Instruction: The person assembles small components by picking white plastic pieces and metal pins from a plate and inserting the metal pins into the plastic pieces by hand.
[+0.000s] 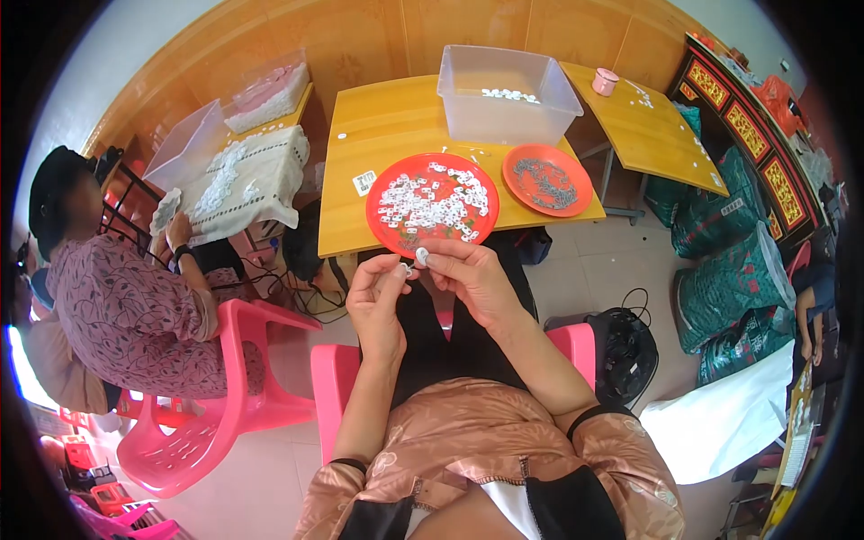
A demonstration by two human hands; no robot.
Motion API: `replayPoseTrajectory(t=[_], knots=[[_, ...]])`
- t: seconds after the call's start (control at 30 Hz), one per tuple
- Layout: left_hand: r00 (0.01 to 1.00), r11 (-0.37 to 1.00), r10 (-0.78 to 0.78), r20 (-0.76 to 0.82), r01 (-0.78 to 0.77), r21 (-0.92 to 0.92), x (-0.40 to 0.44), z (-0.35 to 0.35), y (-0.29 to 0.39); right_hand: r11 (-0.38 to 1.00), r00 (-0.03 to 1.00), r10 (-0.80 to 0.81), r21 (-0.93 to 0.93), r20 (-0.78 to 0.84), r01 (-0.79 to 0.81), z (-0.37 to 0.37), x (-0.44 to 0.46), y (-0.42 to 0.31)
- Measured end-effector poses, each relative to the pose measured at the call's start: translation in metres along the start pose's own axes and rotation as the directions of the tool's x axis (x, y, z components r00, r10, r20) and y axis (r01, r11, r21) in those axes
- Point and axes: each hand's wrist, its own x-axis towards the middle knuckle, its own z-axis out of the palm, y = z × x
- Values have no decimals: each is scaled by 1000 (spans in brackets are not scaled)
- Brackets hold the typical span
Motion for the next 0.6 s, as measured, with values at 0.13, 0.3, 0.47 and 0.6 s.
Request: replayPoseTrajectory(t=[0.13,0.3,0.47,0.6], knots=[[1000,999,6,-5,-5,43,0,0,-2,1000,1000,-19,21,9,19,2,-1,3],[999,999,18,-39,-17,43,0,-1,-1,999,999,-34,-8,-13,33,5,-2,4],[998,998,42,-47,-40,44,0,-1,-1,998,998,-59,-40,-23,58,3,0,8],[997,998,40,-69,-37,44,0,0,-2,993,995,-90,-85,-38,86,4,0,9]])
